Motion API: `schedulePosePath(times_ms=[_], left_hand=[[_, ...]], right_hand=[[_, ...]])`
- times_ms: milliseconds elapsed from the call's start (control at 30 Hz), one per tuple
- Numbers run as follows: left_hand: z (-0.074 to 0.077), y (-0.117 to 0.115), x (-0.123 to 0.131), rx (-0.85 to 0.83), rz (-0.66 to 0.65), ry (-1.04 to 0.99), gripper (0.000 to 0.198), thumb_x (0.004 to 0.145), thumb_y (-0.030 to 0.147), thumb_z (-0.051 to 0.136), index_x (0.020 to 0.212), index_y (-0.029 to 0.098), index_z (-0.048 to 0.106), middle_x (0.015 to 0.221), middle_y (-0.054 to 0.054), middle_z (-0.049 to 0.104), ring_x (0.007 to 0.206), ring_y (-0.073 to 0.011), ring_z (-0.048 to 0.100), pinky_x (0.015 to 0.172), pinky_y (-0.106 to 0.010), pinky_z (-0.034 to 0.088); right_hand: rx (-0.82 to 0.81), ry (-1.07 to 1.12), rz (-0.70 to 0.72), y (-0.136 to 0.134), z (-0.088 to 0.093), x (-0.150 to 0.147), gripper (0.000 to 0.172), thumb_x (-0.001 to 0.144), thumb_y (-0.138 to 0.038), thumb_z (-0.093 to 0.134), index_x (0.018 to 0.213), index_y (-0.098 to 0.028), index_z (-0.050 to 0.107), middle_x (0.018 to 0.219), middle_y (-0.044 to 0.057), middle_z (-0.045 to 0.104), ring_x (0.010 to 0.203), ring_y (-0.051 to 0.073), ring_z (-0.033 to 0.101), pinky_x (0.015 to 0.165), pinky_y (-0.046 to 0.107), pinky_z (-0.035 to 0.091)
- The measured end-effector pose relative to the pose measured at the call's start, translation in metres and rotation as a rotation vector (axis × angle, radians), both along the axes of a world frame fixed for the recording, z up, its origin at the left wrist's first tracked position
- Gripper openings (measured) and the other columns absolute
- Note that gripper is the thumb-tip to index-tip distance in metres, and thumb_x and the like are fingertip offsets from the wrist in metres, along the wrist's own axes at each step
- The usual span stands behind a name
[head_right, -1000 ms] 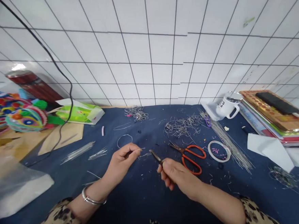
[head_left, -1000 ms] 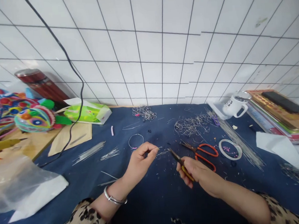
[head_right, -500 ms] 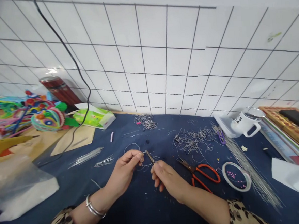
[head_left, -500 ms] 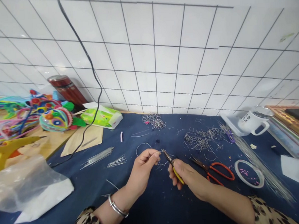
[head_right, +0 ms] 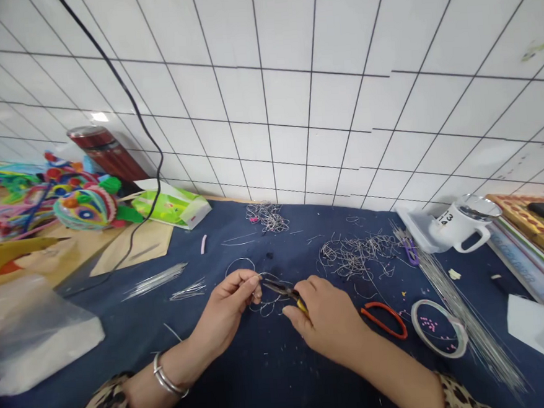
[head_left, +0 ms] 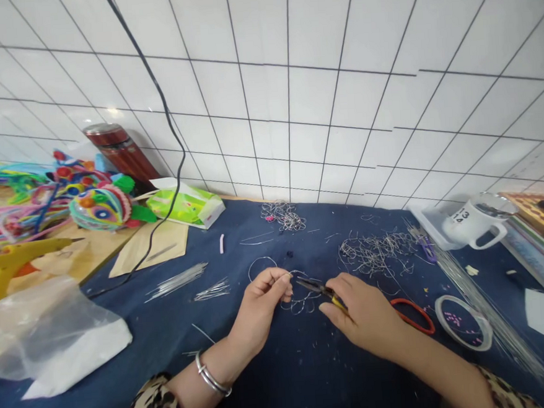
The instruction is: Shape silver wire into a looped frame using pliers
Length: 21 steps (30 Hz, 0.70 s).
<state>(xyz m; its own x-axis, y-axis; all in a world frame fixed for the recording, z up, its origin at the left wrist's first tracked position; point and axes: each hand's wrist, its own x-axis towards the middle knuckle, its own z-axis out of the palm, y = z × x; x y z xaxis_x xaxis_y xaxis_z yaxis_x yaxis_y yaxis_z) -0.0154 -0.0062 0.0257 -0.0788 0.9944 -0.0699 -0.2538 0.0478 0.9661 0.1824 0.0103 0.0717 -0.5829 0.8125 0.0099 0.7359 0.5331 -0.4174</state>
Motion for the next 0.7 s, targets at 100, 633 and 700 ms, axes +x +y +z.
schedulePosePath(times_ms=[100,633,700], left_hand=[[0.002,-0.001,-0.002,0.060,0.020,0.147,0.014,0.082,0.029,0.053,0.080,0.016,0.056,0.065,0.002,0.051,0.062,-0.0090,0.045,0.062,-0.022,0.037],[0.001,-0.007,-0.002,0.400,-0.008,0.788,0.007,0.081,0.015,0.052,0.079,0.016,0.059,0.071,-0.001,0.057,0.067,-0.0119,0.051,0.065,-0.025,0.040],[0.000,-0.007,-0.001,0.424,-0.007,0.808,0.007,0.080,0.014,0.052,0.079,0.016,0.059,0.072,-0.001,0.057,0.067,-0.0117,0.051,0.064,-0.025,0.041]], right_hand=[[0.129,-0.102,0.047,0.005,0.011,0.010,0.028,0.086,-0.041,0.041,0.098,-0.019,0.052,0.089,0.006,0.051,0.082,0.019,0.046,0.070,0.031,0.037],[0.583,-0.292,0.085,0.000,0.007,0.006,0.027,0.087,-0.037,0.041,0.098,-0.016,0.054,0.081,0.008,0.049,0.076,0.020,0.039,0.066,0.034,0.026],[0.585,-0.295,0.095,0.000,0.006,0.007,0.028,0.088,-0.036,0.039,0.098,-0.015,0.054,0.081,0.008,0.049,0.075,0.020,0.039,0.065,0.033,0.025]])
